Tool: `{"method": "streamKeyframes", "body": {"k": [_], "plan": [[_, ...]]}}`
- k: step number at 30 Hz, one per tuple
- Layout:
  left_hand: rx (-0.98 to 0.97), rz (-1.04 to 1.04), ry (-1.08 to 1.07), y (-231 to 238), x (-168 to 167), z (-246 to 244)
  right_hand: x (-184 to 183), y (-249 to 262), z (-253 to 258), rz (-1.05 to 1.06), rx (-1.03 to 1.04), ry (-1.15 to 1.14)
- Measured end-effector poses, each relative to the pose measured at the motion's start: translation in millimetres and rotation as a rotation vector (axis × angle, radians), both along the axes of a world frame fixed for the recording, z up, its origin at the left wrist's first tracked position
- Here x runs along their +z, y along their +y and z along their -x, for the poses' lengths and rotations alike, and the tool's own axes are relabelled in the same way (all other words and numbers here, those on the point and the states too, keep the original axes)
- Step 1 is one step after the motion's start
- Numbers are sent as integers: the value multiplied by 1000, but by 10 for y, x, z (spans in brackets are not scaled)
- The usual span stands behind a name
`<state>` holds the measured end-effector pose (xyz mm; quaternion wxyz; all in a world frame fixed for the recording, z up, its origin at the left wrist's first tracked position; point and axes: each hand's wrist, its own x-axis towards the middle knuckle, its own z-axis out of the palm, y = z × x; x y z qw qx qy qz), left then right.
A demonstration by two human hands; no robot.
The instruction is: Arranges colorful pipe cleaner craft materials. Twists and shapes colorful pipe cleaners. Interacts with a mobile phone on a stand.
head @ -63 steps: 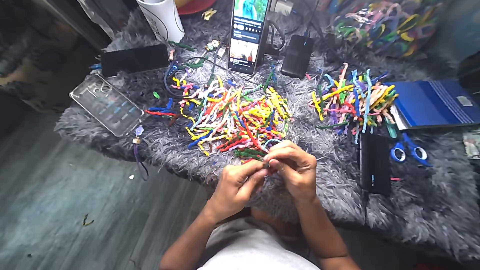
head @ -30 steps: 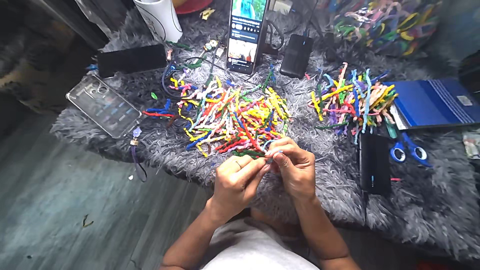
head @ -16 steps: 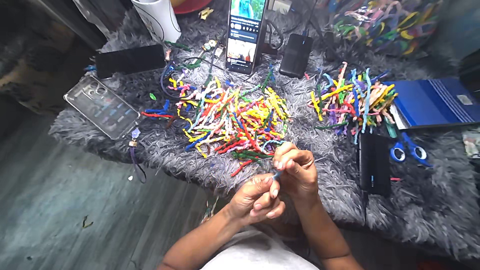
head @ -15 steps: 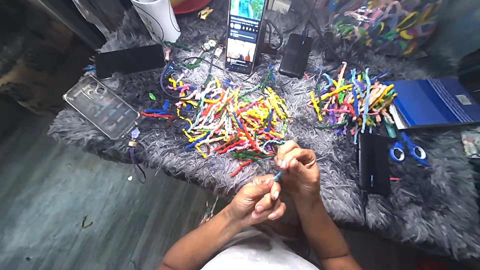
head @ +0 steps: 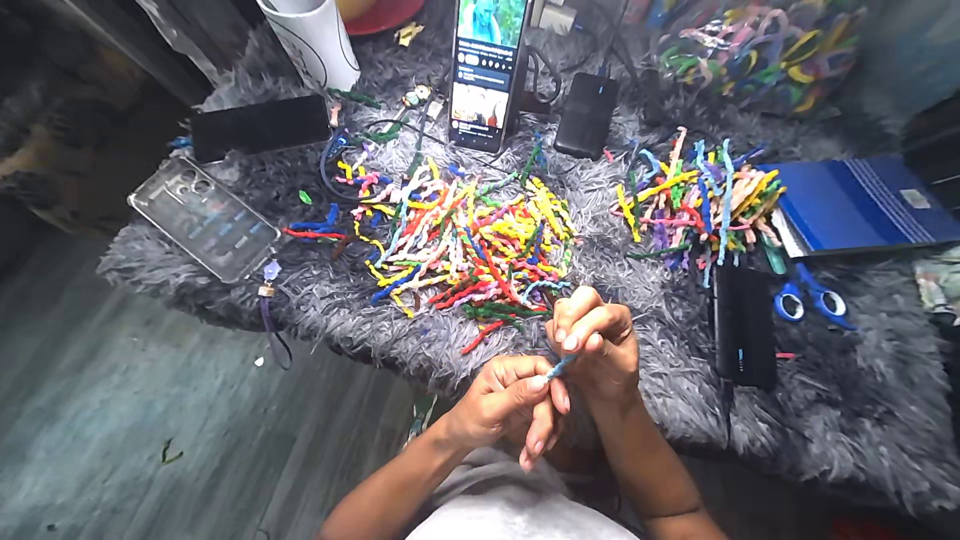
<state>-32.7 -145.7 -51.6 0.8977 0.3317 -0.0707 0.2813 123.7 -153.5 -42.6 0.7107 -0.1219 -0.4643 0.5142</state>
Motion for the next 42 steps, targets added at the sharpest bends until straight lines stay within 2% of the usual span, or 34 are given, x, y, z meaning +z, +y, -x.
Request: {"method": "streamKeyframes", "body": {"k": [4, 11, 15, 19, 23, 25, 31, 36, 42], "plan": [[61, -74, 39, -22, 17, -11, 3, -5, -4, 5, 26, 26], [504, -526, 354, -45, 67, -22, 36, -11, -2, 108, -109, -42], [514, -599, 397, 1, 66, 6, 82, -14, 29, 170, -179, -54], [441, -549, 397, 28, 58, 53, 105, -19, 32, 173, -135, -68], [245, -289, 242, 36, 25, 75, 118, 0, 19, 155, -54, -60], [246, -244, 248, 19, 10, 68, 132, 14, 11, 171, -62, -75], [470, -353, 446, -21, 1, 111, 298, 31, -174, 278, -324, -194], [658, -376, 476, 61, 40, 216, 568, 15, -573, 274, -630, -491], [729, -422, 461, 75, 30, 253, 847, 144, -988, 179, -967, -850]]}}
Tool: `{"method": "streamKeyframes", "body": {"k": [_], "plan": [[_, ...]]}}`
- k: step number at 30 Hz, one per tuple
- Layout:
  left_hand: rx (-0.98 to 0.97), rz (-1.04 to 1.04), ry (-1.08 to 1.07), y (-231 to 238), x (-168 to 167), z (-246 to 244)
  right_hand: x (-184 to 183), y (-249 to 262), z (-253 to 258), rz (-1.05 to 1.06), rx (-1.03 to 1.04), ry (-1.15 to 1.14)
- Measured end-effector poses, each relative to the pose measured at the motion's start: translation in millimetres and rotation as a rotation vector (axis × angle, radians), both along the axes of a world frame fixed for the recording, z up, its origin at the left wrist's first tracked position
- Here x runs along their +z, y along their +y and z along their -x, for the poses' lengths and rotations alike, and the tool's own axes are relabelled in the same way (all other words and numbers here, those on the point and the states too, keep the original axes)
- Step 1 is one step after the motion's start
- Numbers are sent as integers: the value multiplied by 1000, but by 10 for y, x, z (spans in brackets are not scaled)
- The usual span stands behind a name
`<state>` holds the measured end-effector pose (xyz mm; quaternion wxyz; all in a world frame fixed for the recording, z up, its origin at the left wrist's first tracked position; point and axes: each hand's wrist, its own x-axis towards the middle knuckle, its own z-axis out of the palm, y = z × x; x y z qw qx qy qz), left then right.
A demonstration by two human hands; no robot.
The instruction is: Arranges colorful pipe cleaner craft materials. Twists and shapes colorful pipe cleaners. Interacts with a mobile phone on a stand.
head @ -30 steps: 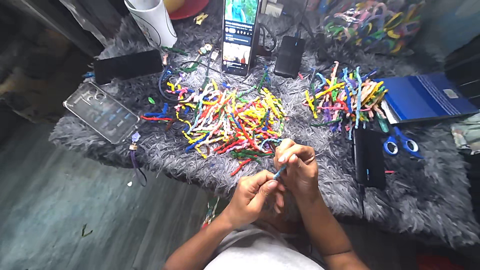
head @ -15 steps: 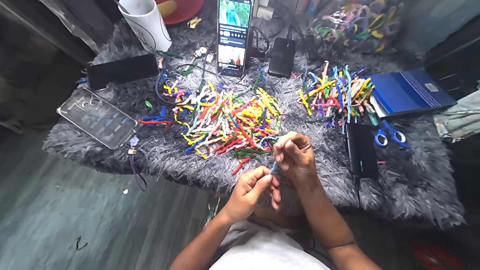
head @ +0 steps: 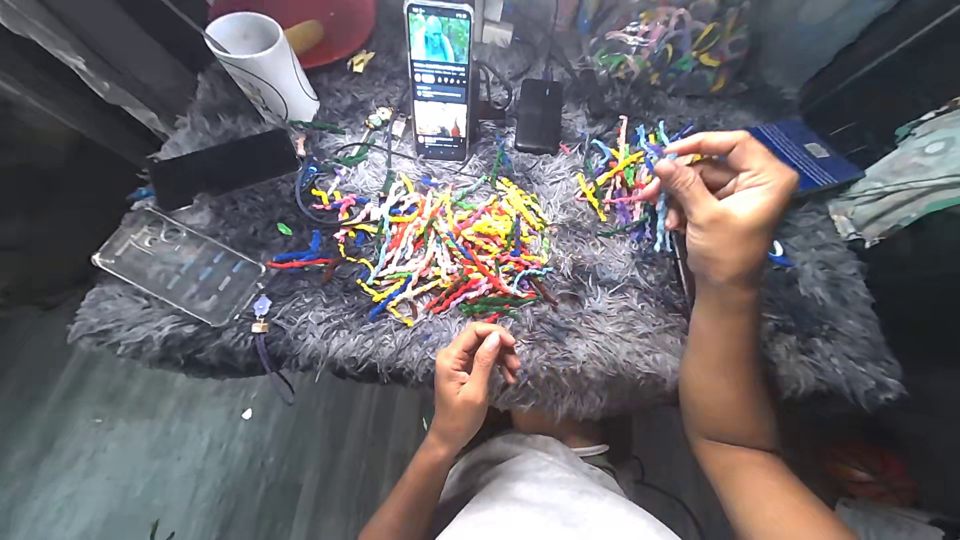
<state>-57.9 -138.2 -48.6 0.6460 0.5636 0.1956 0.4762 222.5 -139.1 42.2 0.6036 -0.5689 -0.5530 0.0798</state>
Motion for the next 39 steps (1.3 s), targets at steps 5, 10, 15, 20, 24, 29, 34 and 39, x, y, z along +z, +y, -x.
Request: {"method": "streamKeyframes", "body": {"k": [5, 10, 15, 20, 24, 29, 34, 39], "plan": [[-17, 8, -9, -33, -17, 23, 151, 218, -324, 192, -274, -267], [2, 3, -10, -25, -7, 75, 199, 368, -371, 432, -445, -492], [11, 10, -14, 0, -10, 108, -31, 262, 56, 630, 62, -503], [19, -1, -19, 12, -7, 139, -385, 90, 345, 754, 370, -657], [18, 3, -3, 15, -14, 138, -499, 60, 388, 639, 307, -710], [13, 3, -1, 17, -12, 121, -464, 49, 408, 653, 276, -703], [4, 3, -5, 14, -22, 117, -527, 62, 400, 647, 292, -723], [11, -1, 0, 11, -9, 120, -472, 32, 399, 573, 245, -725]]}}
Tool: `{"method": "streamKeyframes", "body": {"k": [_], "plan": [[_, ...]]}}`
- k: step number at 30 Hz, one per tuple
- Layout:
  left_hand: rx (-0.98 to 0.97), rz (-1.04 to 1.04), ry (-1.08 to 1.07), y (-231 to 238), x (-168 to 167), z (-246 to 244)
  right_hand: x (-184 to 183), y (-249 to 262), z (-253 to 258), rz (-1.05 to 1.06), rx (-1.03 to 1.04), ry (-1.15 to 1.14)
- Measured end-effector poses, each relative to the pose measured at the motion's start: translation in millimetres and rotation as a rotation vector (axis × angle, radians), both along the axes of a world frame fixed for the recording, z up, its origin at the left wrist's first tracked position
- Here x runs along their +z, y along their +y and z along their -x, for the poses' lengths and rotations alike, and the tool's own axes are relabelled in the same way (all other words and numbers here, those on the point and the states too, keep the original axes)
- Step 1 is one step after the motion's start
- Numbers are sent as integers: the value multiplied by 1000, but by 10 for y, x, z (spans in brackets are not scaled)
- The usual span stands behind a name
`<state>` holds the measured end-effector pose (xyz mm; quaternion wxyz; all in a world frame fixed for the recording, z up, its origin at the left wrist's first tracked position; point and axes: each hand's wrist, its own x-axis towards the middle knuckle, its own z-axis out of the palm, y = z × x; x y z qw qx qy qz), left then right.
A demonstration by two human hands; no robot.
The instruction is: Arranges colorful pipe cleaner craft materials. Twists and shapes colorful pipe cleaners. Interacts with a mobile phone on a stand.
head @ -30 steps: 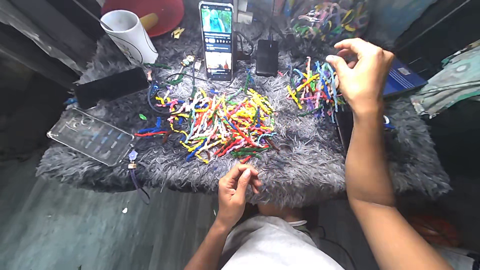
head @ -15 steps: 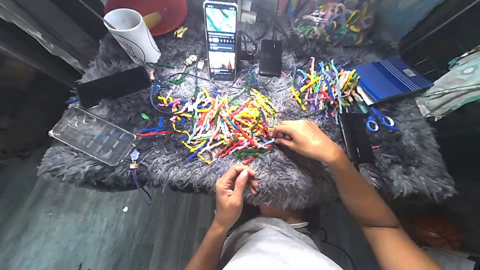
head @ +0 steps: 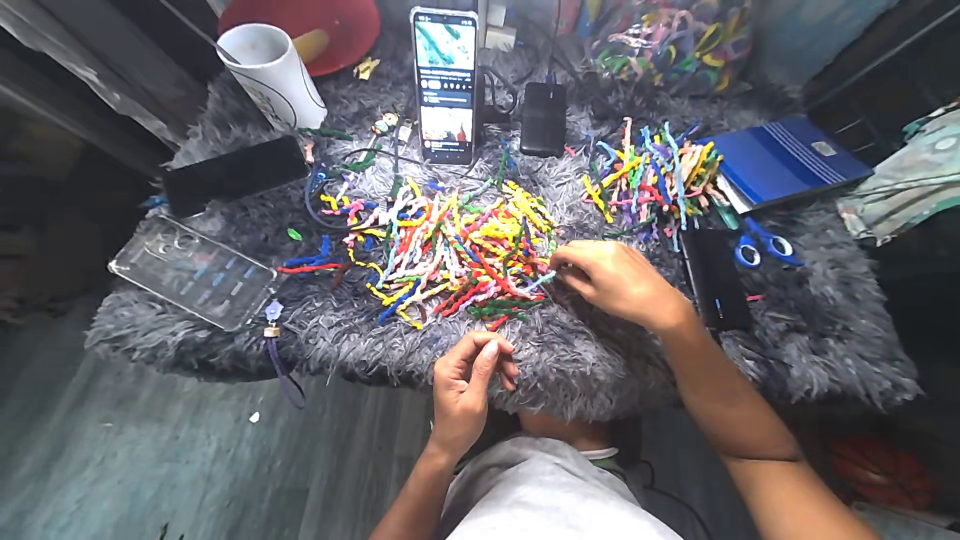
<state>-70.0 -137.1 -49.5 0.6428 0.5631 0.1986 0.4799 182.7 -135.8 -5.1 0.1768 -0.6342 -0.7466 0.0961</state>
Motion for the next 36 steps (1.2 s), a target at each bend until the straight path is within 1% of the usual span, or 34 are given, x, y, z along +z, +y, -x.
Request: {"method": "streamKeyframes", "body": {"k": [3, 5, 9, 11, 13, 16, 20, 23, 27, 30, 32, 36], "plan": [[34, -16, 6, 3, 10, -7, 93, -26, 56, -124, -4, 9], [132, -87, 47, 20, 9, -23, 155, -50, 139, -206, -1, 23], [411, -372, 237, 88, 12, -14, 253, -158, 374, -323, 41, 25], [479, -514, 346, 101, 88, 0, 293, -238, 489, -344, 114, 18], [462, -587, 419, 83, 164, 19, 327, -315, 583, -364, 206, 24], [314, -567, 417, 49, 213, 33, 391, -394, 660, -410, 299, 48], [221, -500, 322, 16, 192, 54, 413, -427, 654, -471, 308, 105], [169, -481, 307, -1, 213, 80, 406, -436, 646, -500, 310, 117], [211, -550, 374, 14, 242, 87, 388, -427, 643, -466, 317, 162], [263, -598, 397, 24, 269, 90, 357, -412, 595, -361, 318, 310], [304, -662, 411, 29, 279, 89, 318, -398, 553, -294, 332, 418], [393, -808, 437, 26, 285, 62, 243, -386, 539, -177, 326, 551]]}}
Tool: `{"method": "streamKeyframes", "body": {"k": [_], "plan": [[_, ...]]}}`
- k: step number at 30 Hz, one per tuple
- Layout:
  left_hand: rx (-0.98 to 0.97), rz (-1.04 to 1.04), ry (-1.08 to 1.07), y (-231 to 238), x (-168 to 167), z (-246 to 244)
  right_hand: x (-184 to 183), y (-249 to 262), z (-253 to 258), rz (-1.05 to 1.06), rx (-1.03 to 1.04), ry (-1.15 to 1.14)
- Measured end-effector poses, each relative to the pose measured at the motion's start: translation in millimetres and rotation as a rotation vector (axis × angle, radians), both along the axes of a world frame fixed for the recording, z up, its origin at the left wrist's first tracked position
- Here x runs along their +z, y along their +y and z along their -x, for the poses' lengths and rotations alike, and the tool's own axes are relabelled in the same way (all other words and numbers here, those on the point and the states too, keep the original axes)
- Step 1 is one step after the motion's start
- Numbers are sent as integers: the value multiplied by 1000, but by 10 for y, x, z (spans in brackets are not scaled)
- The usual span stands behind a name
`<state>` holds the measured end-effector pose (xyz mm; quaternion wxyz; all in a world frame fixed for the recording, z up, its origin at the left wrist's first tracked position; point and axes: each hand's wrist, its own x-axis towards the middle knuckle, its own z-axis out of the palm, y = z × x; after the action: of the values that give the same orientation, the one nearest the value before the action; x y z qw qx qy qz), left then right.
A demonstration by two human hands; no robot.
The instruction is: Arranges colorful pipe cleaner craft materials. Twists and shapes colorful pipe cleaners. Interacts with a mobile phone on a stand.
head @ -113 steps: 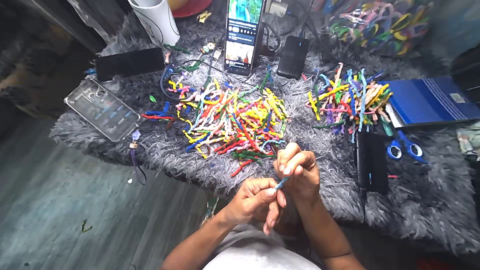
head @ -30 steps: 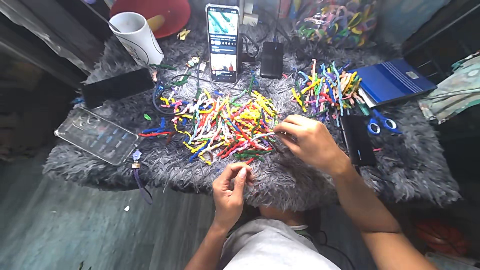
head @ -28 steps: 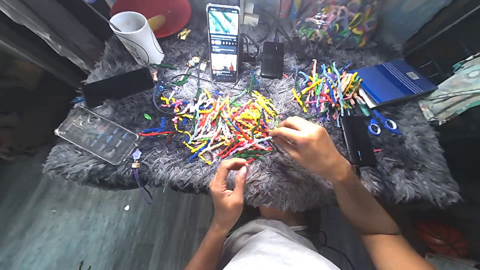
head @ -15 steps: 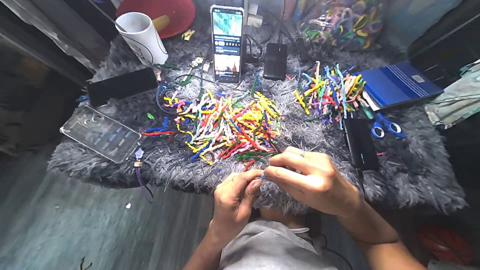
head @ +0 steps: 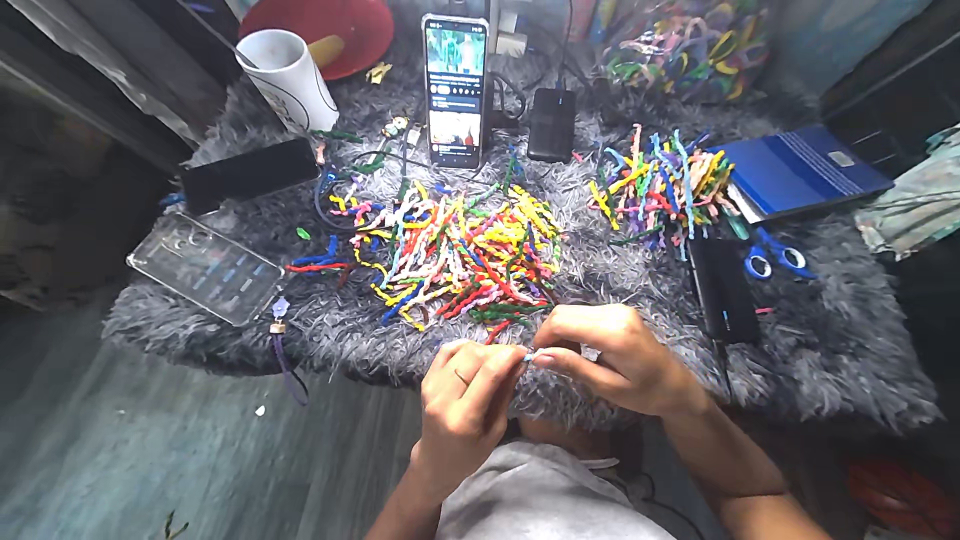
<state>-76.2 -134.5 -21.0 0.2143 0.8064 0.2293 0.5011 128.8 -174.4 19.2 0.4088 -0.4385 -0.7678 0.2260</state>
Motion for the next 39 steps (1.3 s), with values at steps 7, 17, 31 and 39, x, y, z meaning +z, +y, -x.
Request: {"method": "streamKeyframes", "body": {"k": [7, 17, 31, 39], "plan": [[9, -154, 44, 29, -18, 0, -50, 24, 17, 304, 124, 252], [-9, -343, 60, 129, -36, 59, -164, 38, 41, 802, 467, 802], [-518, 618, -139, 167, -35, 237, 124, -97, -90, -382, 93, -48], [-228, 449, -325, 84, -8, 121, 133, -14, -54, -200, -74, 59]]}}
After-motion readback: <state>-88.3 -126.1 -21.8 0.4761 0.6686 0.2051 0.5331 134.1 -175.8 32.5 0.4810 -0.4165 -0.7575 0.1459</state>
